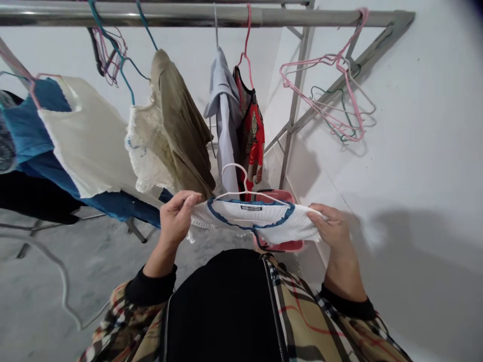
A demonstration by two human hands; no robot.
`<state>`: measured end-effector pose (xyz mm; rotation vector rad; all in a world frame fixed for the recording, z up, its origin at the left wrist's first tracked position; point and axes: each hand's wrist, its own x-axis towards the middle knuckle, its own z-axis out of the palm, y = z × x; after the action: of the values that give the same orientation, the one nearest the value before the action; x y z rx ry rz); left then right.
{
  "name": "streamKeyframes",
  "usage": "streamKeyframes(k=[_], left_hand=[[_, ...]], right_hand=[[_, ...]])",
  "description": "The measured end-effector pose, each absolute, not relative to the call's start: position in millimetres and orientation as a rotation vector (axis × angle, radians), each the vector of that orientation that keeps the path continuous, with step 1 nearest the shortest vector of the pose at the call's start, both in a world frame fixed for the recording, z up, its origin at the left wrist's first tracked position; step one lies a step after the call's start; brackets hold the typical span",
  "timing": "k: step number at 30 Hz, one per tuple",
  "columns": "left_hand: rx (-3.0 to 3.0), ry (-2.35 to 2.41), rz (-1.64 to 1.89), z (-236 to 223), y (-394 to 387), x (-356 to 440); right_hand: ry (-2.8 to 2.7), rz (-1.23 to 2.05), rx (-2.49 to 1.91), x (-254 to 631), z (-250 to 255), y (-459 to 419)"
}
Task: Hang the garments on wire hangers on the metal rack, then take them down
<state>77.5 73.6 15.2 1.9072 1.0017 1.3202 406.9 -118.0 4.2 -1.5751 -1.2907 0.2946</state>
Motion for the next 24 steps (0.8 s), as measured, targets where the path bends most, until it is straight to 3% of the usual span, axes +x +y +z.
streamKeyframes(k=[4,10,15,24], left_hand=[[1.83,1.072,1.315,14.6,73.2,79.8],[2.205,1.179,0.994,-5.8,64.9,96.1],[2.399,1.379,1.007,-14.3,64.6,109.6],[1.757,0.768,0.962,6.4,51.6,105.0]], right_hand=[[-1.393,0.22,-1.606,401.6,13.6,-124.0],[-1.316,0.175,-1.706,400.7,10.1,-137.4],[-1.279,0.094,-1.716,401.5,5.5,-144.3],[-1.156,0.04,-1.958,419.5,14.2,-164.8]])
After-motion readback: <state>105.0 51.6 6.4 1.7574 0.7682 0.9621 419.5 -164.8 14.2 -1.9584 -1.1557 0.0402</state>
